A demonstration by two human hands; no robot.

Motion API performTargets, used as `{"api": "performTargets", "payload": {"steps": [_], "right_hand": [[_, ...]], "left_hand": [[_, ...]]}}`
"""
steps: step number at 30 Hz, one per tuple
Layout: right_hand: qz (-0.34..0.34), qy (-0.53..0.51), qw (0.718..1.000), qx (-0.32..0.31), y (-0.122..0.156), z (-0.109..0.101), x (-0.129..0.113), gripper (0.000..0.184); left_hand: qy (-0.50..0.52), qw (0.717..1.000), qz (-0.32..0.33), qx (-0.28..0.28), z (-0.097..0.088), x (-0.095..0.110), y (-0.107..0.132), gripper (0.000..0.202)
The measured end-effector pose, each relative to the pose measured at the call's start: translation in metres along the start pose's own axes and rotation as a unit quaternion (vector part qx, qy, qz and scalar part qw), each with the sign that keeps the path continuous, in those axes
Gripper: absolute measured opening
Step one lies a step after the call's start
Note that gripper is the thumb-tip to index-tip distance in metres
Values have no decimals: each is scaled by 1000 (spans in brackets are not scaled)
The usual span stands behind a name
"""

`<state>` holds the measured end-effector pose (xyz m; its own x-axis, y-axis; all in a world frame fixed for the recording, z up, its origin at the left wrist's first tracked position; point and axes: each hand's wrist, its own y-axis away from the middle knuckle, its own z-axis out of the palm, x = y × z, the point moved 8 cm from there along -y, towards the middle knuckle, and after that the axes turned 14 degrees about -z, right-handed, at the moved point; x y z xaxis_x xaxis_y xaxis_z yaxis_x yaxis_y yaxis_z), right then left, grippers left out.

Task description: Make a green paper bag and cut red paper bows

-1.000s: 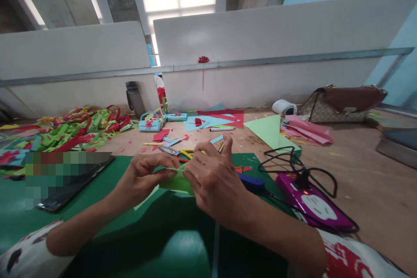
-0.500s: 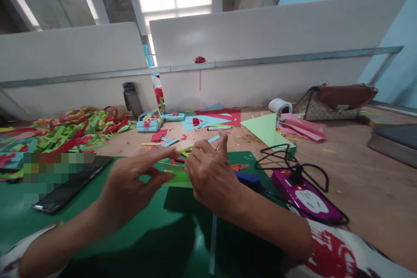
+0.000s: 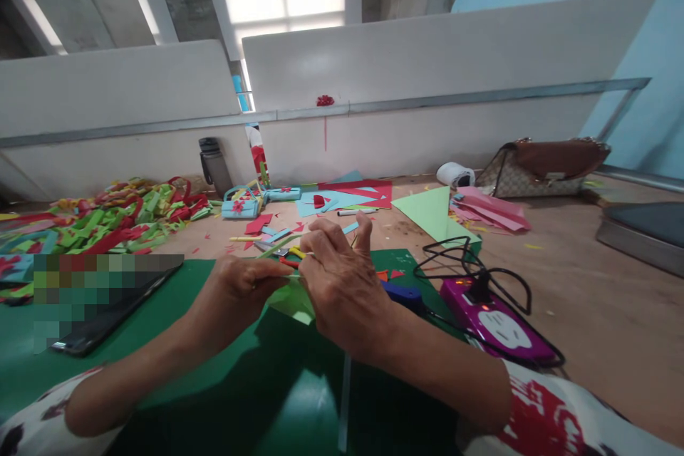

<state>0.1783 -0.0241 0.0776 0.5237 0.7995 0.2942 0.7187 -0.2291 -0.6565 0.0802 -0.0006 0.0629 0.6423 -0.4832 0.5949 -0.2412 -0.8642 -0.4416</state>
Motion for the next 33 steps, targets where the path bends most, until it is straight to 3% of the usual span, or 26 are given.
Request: {"api": "performTargets", "payload": {"steps": [6,16,20,23,25,28,33], "right_hand": [[3,-23,999,28,0,-1,-1,23],[58,-71,995,31,1,-8,9,10],[77,-96,987,102,4,-19,14,23],[101,-115,974,169,7,-28,20,13],[116,-133,971,161,7,-26,22,9],[135,-189,967,101,5,-13,23,6],[147,-238,957,77,6,-3,21,16]], "left_hand": [[13,999,31,-1,4,12,2,23],[145,984,-96,-30,0,-8,-5,13],[202,967,-154,-33,-3,-18,-7,8],[227,955,-187,-35,-4,-24,-6,8],[235,953,-188,-27,-6,-25,-5,7],[247,952,-180,-20,-8,-24,-4,6],[280,939,-187,-76,0,-23,-2,13]]}}
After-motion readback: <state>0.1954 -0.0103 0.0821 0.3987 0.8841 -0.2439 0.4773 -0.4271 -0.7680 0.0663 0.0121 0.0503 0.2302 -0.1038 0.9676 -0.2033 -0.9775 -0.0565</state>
